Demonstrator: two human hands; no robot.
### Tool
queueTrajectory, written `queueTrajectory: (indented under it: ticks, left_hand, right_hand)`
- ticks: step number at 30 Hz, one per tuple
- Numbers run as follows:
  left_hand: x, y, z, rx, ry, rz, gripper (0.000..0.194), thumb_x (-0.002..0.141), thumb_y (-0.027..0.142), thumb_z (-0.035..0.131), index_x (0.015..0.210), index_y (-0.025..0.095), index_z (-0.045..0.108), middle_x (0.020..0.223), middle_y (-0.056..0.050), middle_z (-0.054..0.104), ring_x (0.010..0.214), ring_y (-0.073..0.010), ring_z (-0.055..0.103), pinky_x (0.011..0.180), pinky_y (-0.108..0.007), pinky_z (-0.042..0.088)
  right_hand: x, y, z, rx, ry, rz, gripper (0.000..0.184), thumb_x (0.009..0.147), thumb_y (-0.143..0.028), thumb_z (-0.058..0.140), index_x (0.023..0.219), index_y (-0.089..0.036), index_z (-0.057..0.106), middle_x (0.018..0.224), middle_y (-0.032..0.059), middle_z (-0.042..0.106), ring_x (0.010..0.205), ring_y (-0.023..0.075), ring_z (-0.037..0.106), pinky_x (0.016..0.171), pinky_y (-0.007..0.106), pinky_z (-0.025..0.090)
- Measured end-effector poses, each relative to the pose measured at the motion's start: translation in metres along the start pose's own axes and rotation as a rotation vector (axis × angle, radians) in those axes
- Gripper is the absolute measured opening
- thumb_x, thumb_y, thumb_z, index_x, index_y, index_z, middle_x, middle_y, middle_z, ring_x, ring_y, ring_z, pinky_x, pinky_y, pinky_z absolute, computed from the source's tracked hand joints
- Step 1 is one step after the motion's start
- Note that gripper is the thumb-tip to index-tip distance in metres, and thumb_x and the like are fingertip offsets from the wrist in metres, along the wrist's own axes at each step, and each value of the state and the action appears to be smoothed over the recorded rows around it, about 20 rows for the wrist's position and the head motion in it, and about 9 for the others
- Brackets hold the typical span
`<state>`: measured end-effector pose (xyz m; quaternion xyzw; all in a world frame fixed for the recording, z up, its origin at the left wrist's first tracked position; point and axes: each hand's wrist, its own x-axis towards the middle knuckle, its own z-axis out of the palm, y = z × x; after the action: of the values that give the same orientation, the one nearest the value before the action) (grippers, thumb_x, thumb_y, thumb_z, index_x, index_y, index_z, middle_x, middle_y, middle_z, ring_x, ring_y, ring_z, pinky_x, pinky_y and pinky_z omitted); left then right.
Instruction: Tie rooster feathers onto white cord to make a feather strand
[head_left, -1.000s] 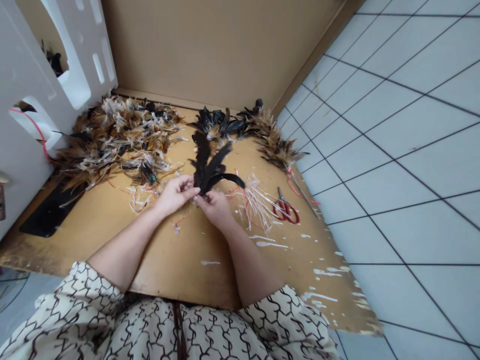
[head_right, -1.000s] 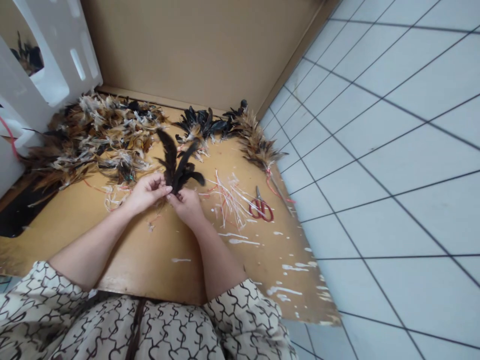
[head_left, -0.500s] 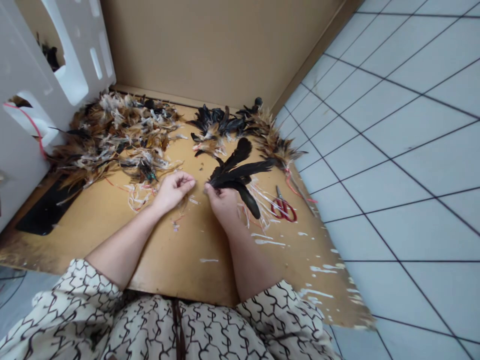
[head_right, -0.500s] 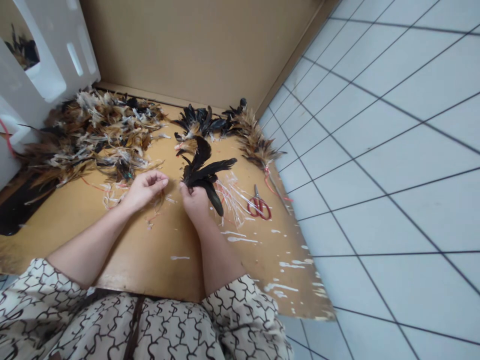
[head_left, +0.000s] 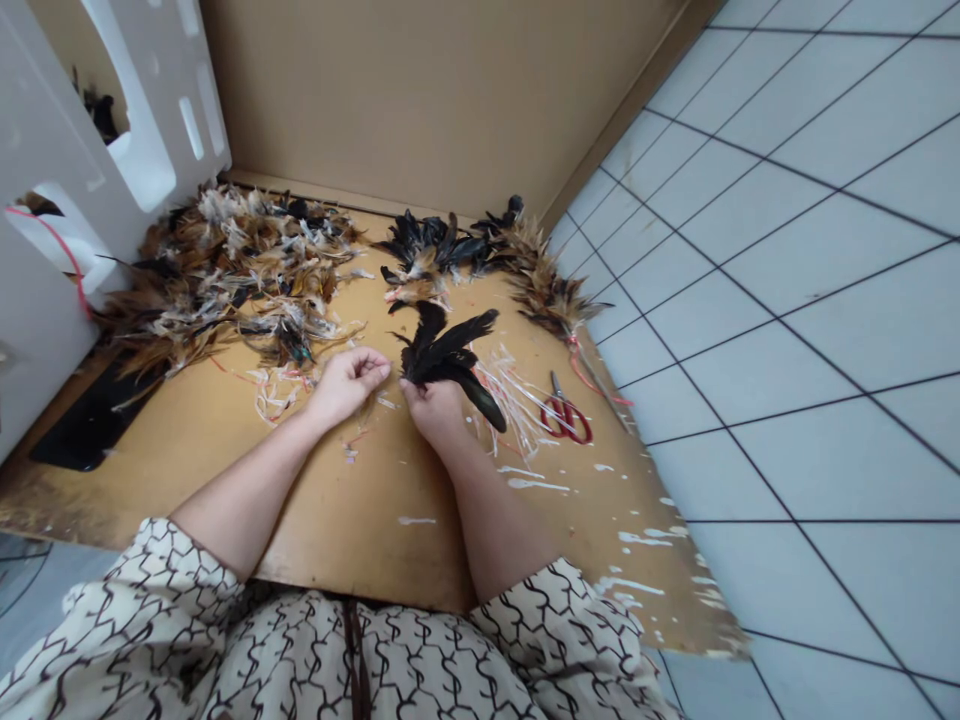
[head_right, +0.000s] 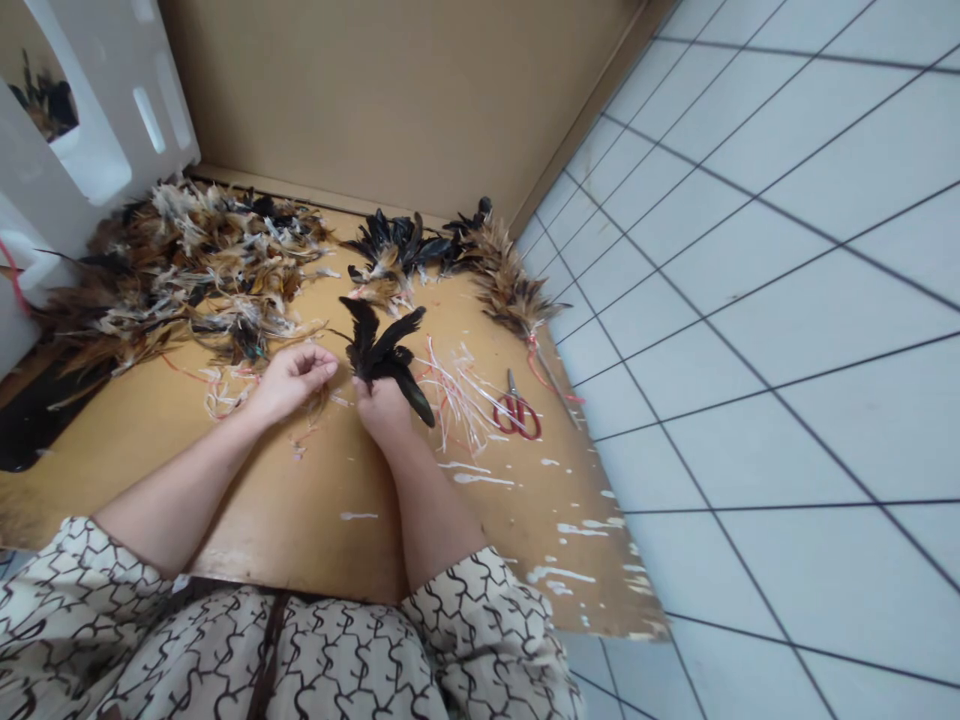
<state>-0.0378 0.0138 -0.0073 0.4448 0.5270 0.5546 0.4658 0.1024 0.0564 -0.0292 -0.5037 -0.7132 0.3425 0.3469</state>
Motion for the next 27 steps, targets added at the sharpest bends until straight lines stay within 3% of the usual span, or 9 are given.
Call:
queueTrajectory:
  ticks: [4,7,10,13,17,21,27]
  left_hand:
    - [0.000,0.000,0.001,0.001,0.000,-0.001,0.007,0.064,0.020,0.063,0.063,0.015,0.058,0.051,0.006,0.049,0.046,-0.0064,0.039,0.050,-0.021,0.033]
    - [0.000,-0.001,0.001,0.003,-0.005,-0.016,0.006,0.065,0.020,0.063,0.064,0.015,0.059,0.049,0.007,0.048,0.045,-0.0066,0.039,0.050,-0.021,0.034]
    - [-0.001,-0.002,0.002,0.014,0.024,-0.034,0.004,0.065,0.018,0.063,0.064,0.015,0.061,0.047,0.007,0.048,0.046,-0.0072,0.040,0.051,-0.021,0.034]
    - [-0.001,-0.002,0.005,-0.001,0.057,-0.062,0.002,0.065,0.016,0.064,0.065,0.014,0.063,0.046,0.007,0.049,0.046,-0.0068,0.041,0.050,-0.020,0.034]
    - [-0.003,-0.001,0.009,-0.140,-0.029,-0.173,0.007,0.064,0.019,0.068,0.065,0.013,0.065,0.043,0.006,0.050,0.040,-0.0054,0.040,0.045,-0.019,0.031]
    - [-0.005,0.003,0.009,-0.288,-0.070,-0.266,0.010,0.059,0.017,0.074,0.062,0.012,0.066,0.049,0.002,0.059,0.038,-0.0044,0.043,0.042,-0.018,0.033]
    - [-0.006,0.009,0.006,-0.378,-0.075,-0.372,0.009,0.057,0.011,0.075,0.056,0.009,0.066,0.047,-0.001,0.060,0.036,-0.0039,0.042,0.040,-0.017,0.035]
  right_hand:
    - [0.003,-0.001,-0.002,-0.197,-0.041,-0.020,0.020,0.067,-0.026,0.059,0.048,-0.023,0.051,0.056,0.0056,0.060,0.063,0.0227,0.057,0.065,0.034,0.042]
    - [0.004,-0.001,-0.002,-0.199,-0.030,-0.028,0.016,0.065,-0.024,0.061,0.050,-0.022,0.055,0.062,0.0068,0.064,0.069,0.0239,0.059,0.071,0.035,0.043]
    - [0.002,0.000,-0.001,-0.049,0.006,0.030,0.014,0.062,-0.026,0.063,0.051,-0.020,0.057,0.060,0.0042,0.064,0.067,0.0218,0.059,0.069,0.034,0.044]
    - [-0.002,-0.002,0.002,0.272,-0.031,0.121,0.018,0.061,-0.033,0.064,0.052,-0.018,0.059,0.057,0.0007,0.062,0.061,0.0169,0.056,0.064,0.031,0.045]
    - [-0.006,-0.009,0.005,0.602,-0.078,0.169,0.024,0.055,-0.039,0.070,0.061,-0.016,0.065,0.063,0.0005,0.065,0.062,0.0143,0.057,0.067,0.031,0.047]
    - [-0.008,-0.016,0.005,0.666,-0.072,0.165,0.024,0.051,-0.038,0.074,0.054,-0.017,0.062,0.058,-0.0006,0.063,0.059,0.0131,0.056,0.068,0.032,0.048]
    - [-0.008,-0.018,0.005,0.658,-0.062,0.109,0.022,0.055,-0.037,0.073,0.055,-0.019,0.060,0.057,-0.0014,0.061,0.058,0.0131,0.056,0.067,0.032,0.048]
